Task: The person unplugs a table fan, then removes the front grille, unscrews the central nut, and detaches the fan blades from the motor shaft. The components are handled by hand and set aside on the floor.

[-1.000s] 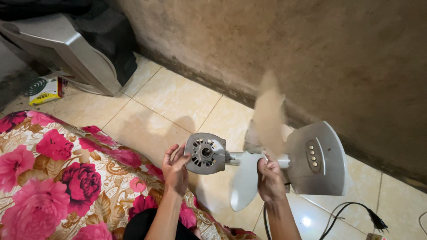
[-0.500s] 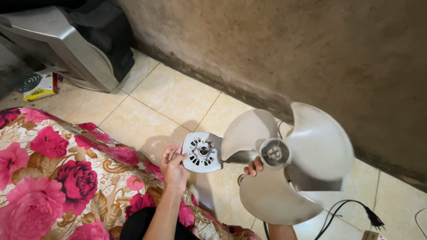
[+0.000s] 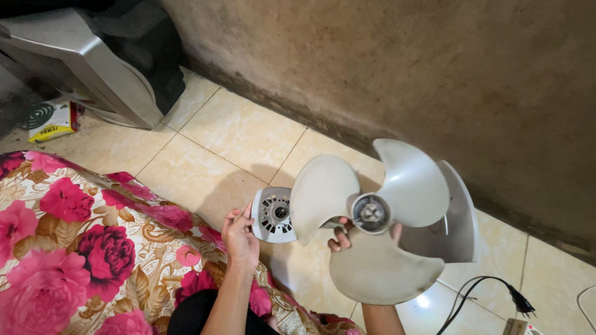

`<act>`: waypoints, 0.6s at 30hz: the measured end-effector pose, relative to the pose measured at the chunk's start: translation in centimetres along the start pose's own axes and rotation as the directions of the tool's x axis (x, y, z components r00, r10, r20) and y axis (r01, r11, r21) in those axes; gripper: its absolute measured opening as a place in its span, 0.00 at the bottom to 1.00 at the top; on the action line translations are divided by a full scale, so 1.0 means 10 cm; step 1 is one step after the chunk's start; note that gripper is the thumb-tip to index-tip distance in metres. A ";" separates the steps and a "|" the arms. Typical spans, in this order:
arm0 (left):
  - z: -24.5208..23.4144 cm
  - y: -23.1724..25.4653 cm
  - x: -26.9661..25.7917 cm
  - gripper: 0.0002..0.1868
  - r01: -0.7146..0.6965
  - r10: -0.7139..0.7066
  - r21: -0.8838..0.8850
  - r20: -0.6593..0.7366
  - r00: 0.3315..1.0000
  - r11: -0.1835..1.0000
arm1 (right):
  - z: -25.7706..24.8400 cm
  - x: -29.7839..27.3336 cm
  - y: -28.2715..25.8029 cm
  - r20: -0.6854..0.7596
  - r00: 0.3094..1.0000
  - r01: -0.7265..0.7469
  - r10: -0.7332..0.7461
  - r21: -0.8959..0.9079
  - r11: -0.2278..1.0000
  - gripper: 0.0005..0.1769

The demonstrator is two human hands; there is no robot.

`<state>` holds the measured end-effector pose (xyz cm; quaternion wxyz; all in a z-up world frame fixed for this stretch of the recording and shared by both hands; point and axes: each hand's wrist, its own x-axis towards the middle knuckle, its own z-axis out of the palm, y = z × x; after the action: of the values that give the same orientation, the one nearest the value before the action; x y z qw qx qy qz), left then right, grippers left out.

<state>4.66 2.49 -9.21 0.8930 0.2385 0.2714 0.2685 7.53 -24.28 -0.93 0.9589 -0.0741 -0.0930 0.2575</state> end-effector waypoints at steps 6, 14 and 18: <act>-0.07 -0.04 0.04 0.17 -0.007 0.008 0.014 -0.060 0.998 1.000 | -0.23 -0.08 0.16 0.017 0.999 -0.035 0.034 0.041 0.999 0.46; -0.05 -0.03 0.03 0.16 -0.001 0.002 0.006 -0.073 0.997 1.000 | -0.65 0.00 0.10 0.147 0.989 -0.037 0.026 0.075 0.997 0.45; -0.05 -0.03 0.03 0.16 0.011 -0.011 -0.014 -0.065 0.998 1.000 | -0.76 0.04 -0.09 0.052 0.999 0.014 -0.008 -0.115 0.993 0.45</act>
<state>4.68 2.57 -9.90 0.8868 0.2220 0.2997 0.2730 9.97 -25.56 -8.09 0.9518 -0.1223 -0.1330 0.2480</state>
